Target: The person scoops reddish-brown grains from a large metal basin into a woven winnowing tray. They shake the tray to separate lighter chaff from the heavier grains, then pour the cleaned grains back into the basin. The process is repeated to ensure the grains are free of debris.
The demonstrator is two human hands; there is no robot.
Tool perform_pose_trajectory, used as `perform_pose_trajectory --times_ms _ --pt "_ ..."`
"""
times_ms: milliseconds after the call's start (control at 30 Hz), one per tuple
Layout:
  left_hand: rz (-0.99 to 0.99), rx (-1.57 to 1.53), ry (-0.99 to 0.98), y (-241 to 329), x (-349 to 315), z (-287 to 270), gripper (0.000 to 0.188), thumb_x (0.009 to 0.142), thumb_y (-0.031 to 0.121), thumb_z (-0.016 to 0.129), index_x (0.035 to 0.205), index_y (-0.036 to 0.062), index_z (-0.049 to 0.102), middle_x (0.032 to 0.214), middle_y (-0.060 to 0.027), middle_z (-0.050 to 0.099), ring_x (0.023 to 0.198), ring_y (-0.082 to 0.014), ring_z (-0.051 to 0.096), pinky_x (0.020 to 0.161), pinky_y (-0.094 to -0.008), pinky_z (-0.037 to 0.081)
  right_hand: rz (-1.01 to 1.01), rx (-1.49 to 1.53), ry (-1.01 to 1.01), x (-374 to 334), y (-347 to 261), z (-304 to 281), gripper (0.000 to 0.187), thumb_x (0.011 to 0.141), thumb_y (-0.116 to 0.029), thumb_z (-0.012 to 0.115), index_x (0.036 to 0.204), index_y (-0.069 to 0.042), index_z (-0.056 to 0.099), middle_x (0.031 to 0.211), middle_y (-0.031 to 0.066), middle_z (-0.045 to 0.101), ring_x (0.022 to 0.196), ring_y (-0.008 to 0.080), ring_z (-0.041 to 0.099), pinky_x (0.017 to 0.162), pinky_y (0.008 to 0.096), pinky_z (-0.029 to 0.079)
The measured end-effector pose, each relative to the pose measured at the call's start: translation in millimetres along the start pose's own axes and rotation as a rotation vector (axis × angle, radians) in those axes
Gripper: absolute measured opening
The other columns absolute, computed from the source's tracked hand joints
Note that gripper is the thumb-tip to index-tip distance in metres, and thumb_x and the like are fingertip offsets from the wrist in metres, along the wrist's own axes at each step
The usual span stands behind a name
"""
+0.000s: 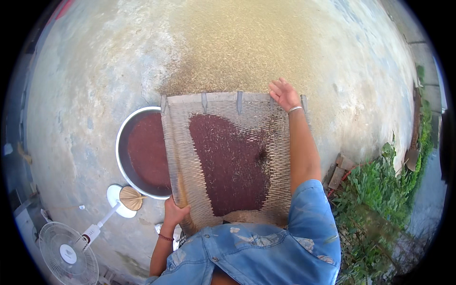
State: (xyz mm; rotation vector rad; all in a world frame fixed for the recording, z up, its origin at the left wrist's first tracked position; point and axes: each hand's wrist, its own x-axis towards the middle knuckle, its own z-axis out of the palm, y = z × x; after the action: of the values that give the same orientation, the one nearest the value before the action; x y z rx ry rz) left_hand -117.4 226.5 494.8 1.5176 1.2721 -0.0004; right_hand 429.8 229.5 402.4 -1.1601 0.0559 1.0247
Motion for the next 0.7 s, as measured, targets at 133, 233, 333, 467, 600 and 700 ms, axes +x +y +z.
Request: perform_pose_trajectory --times_ms 133,233,333,467,600,700 --pt "-0.027 -0.018 0.007 4 -2 -1 0.046 0.058 0.013 0.070 0.097 -0.0067 0.055 0.085 -0.0187 0.064 0.079 -0.0273 0.065 0.073 -0.0343 0.050 -0.028 -0.185 0.157 -3 -48 -27 0.039 0.090 -0.017 0.050 0.124 0.002 0.044 0.115 0.0183 0.056 0.092 0.0292 0.063 0.072 0.0384 0.054" --pt "-0.023 -0.017 0.027 4 -4 1 0.045 0.058 0.013 0.069 0.096 -0.0064 0.055 0.085 -0.0187 0.065 0.078 -0.0269 0.065 0.072 -0.0341 0.050 0.432 -0.588 -0.061 -37 -56 -19 0.036 0.089 -0.016 0.052 0.120 0.001 0.048 0.108 0.0158 0.059 0.088 0.0247 0.064 0.067 0.0336 0.054" --pt "0.000 -0.004 0.010 4 2 1 0.044 0.058 0.013 0.068 0.096 -0.0059 0.056 0.085 -0.0187 0.065 0.078 -0.0268 0.065 0.072 -0.0342 0.050 0.050 -0.823 0.110 -15 -55 -48 0.032 0.087 -0.017 0.055 0.114 0.000 0.054 0.099 0.0116 0.062 0.084 0.0195 0.063 0.065 0.0298 0.052" --pt "-0.051 -0.047 -0.002 -1 0 0 0.045 0.057 0.013 0.068 0.096 -0.0056 0.056 0.085 -0.0186 0.065 0.078 -0.0276 0.065 0.073 -0.0347 0.050 -0.535 -0.722 0.421 -17 -67 -50 0.037 0.083 -0.022 0.061 0.113 -0.002 0.056 0.095 0.0094 0.063 0.084 0.0153 0.061 0.071 0.0279 0.049" --pt "0.003 -0.031 0.034 6 -4 3 0.043 0.057 0.013 0.068 0.095 -0.0055 0.057 0.084 -0.0185 0.065 0.077 -0.0283 0.065 0.072 -0.0355 0.050 -0.203 -1.490 0.372 -126 -58 -134 0.058 0.079 -0.039 0.066 0.122 -0.002 0.051 0.104 0.0149 0.061 0.088 0.0198 0.060 0.074 0.0290 0.049" --pt "0.027 -0.039 0.092 -2 -10 8 0.041 0.058 0.012 0.067 0.094 -0.0055 0.057 0.082 -0.0182 0.065 0.076 -0.0278 0.065 0.071 -0.0355 0.050 0.335 -0.817 -0.069 -244 -33 -115 0.053 0.083 -0.038 0.062 0.117 0.001 0.051 0.098 0.0110 0.061 0.085 0.0185 0.059 0.066 0.0346 0.050"
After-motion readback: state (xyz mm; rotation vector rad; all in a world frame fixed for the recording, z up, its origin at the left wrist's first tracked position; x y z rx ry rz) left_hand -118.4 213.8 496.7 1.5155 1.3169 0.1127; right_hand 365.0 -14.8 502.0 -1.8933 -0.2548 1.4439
